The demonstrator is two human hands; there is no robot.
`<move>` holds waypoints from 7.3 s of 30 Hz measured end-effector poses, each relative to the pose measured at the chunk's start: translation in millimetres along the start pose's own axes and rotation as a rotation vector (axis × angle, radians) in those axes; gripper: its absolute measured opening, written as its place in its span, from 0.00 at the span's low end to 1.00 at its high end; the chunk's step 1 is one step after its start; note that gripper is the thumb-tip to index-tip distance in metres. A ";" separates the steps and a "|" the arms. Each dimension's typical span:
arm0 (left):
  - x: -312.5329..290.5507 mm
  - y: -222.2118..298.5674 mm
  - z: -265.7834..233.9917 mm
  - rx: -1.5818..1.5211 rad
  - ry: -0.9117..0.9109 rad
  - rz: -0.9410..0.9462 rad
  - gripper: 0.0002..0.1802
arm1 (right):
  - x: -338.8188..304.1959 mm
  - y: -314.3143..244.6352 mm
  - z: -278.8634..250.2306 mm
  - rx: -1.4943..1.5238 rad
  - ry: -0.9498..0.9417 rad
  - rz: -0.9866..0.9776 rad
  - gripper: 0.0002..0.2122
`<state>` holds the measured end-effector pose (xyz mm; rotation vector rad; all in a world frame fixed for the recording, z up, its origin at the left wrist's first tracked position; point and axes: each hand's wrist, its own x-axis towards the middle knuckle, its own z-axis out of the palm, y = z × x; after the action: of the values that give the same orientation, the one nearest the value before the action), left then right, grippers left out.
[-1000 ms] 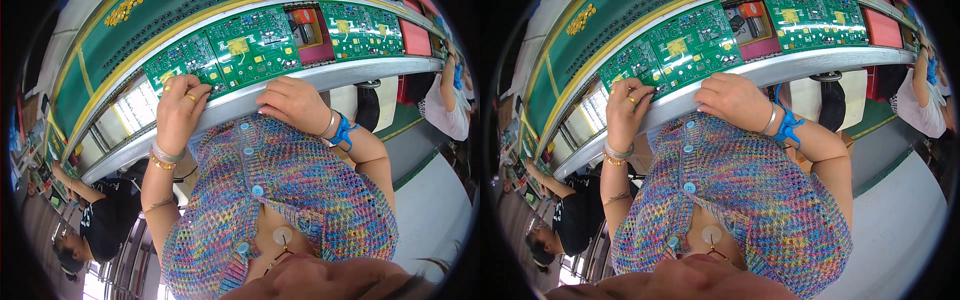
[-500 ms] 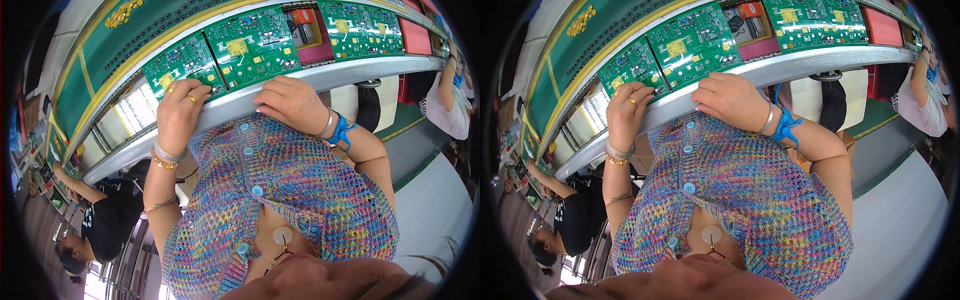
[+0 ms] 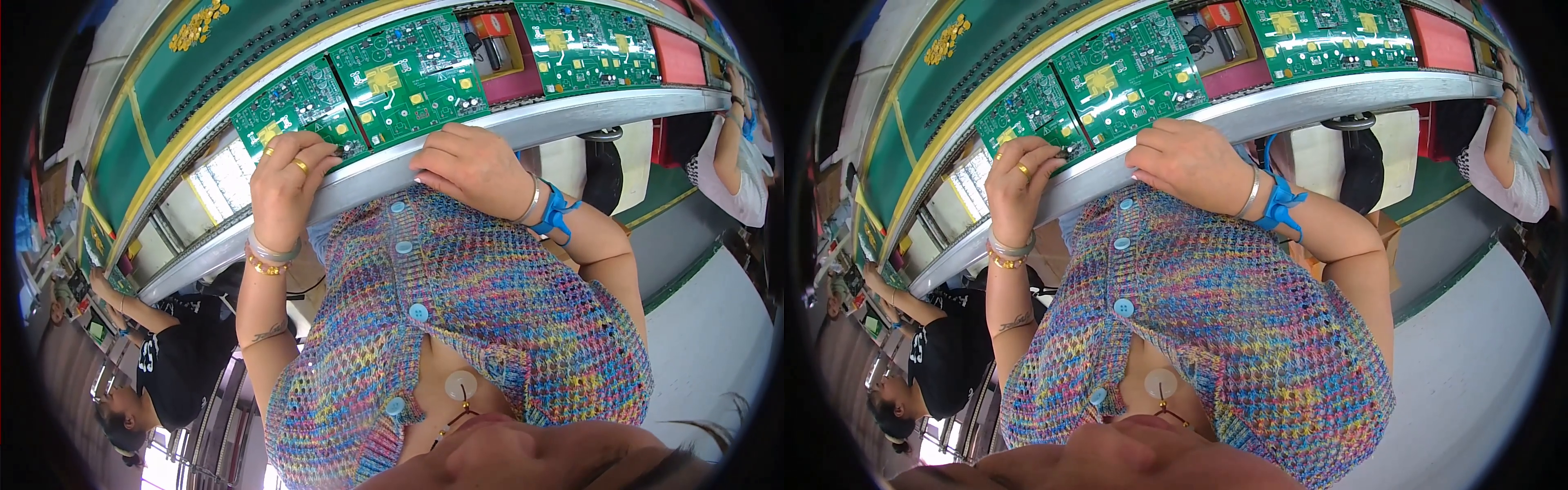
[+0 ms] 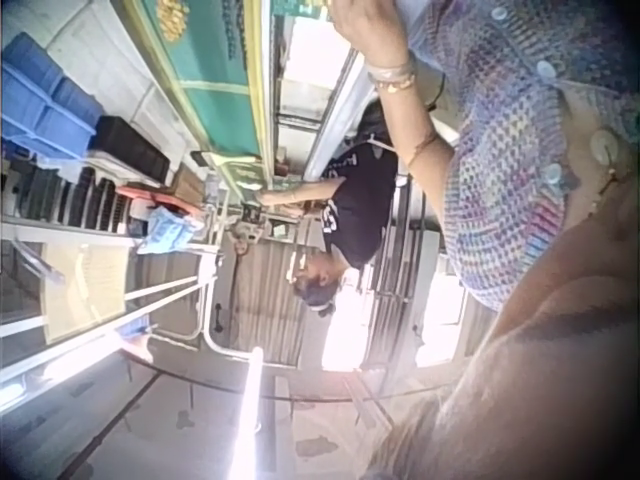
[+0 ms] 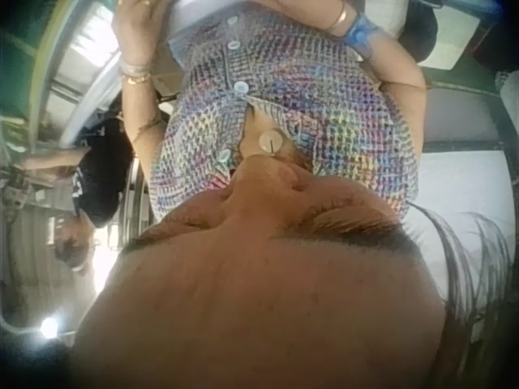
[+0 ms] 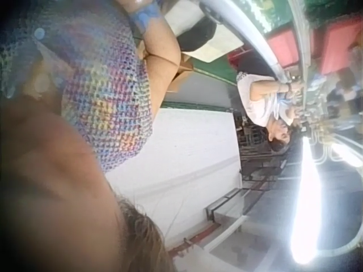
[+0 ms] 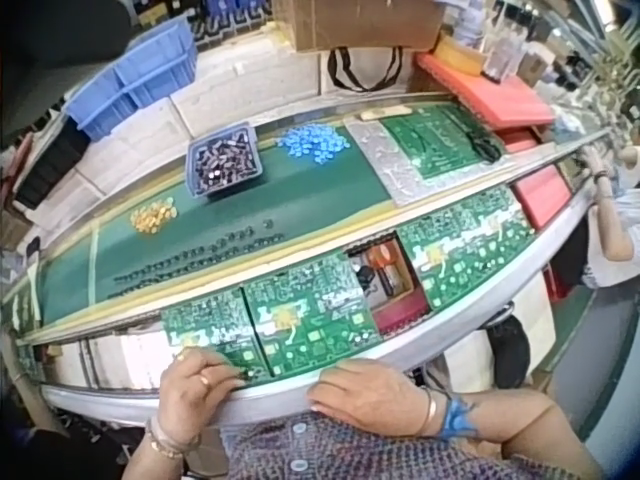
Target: The person assembles electronic components onto printed circuit boards by hand, taking components from storage bins and placing them onto the PCBs.
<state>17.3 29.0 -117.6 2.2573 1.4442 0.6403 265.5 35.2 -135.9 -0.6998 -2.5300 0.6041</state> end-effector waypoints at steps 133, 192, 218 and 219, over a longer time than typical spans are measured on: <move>-217.1 -180.6 -122.8 0.528 0.218 -0.966 0.43 | 55.5 18.7 -30.8 -0.066 -0.013 0.452 0.07; -27.4 -128.1 -83.6 0.278 0.453 -0.421 0.06 | 64.9 83.8 -14.0 -0.232 0.129 0.011 0.08; 14.3 -36.8 -11.1 0.093 0.265 -0.259 0.05 | 121.9 216.0 -45.6 -0.802 0.211 0.425 0.05; 14.4 -37.9 -10.9 0.098 0.255 -0.258 0.05 | 120.6 215.6 -46.1 -0.794 0.213 0.433 0.05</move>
<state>-11.6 58.0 -126.7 2.0660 1.8881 0.8107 275.2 283.4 -173.6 -1.5093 -2.3755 -0.3869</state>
